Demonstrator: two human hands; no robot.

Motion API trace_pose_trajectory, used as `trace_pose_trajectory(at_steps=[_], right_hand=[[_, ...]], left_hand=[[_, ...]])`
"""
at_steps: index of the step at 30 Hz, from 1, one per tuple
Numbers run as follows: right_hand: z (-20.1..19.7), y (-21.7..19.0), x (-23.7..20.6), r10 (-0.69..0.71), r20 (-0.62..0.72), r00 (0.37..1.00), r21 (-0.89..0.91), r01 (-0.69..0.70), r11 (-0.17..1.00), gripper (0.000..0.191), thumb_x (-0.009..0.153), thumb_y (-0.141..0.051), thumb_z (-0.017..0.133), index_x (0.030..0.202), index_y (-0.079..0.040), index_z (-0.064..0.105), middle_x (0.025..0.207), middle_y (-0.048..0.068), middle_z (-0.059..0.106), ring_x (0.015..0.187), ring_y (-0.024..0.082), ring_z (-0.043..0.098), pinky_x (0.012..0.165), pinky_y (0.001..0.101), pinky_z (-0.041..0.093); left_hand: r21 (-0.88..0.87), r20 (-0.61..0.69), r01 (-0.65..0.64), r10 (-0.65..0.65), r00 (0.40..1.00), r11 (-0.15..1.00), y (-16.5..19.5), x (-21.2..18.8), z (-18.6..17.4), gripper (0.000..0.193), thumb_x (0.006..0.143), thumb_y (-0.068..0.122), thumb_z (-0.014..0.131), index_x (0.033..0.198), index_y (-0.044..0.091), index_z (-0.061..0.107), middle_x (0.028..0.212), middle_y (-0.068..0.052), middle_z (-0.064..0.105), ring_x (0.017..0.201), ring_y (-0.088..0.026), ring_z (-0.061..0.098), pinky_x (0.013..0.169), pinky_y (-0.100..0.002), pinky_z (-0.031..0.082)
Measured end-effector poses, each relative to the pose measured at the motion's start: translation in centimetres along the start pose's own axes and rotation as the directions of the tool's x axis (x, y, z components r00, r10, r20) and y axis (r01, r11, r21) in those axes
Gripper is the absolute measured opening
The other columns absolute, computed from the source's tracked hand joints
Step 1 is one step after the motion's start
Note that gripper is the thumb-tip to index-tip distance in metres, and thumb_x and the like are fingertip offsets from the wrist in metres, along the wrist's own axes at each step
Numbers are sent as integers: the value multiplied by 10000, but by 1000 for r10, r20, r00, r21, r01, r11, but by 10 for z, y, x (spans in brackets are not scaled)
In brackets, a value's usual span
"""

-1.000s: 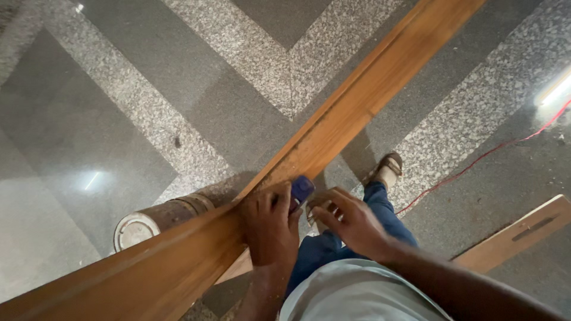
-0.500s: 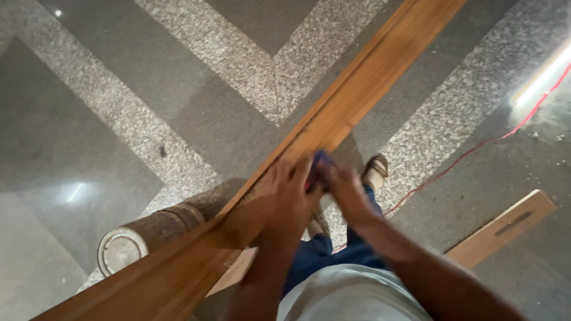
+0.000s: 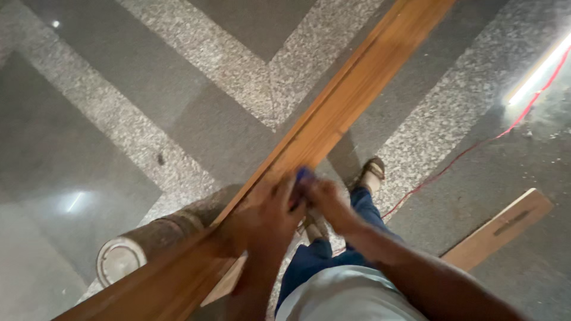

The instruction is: The person sands a long wooden plank using a sanding block and sandpaper. They work along the length of the plank, smoothing the surface and edges while standing on a tiled floor.

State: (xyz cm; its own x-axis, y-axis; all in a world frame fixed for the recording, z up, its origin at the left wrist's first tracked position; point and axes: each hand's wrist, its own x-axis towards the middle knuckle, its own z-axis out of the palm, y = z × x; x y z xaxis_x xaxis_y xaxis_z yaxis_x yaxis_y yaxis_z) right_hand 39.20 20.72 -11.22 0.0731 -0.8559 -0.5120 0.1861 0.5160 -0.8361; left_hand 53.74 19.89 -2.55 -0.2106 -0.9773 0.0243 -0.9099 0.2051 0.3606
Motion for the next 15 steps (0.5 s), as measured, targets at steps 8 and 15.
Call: trace_pose_trajectory(at_steps=[8,15], right_hand=[[-73,-41,34,-55,-66,996,126,63,990,523,1039,-452,518,926,9,736,803,76,769,755,218,736,756,361,611],[-17,-29,-47,-537,379,753,-836,527,149,660,808,-305,732,1391,-47,561,1477,190,481,1029,413,672,777,468,550]], left_hand=[[-285,163,152,-109,981,946,29,72,7,675,797,320,821,1424,319,573,1219,-164,554,1143,-373,584,887,-496,526],[-318,-119,322,-375,919,892,-15,11,-85,548,797,329,846,1285,137,687,1076,-170,598,955,-346,665,845,-467,560]])
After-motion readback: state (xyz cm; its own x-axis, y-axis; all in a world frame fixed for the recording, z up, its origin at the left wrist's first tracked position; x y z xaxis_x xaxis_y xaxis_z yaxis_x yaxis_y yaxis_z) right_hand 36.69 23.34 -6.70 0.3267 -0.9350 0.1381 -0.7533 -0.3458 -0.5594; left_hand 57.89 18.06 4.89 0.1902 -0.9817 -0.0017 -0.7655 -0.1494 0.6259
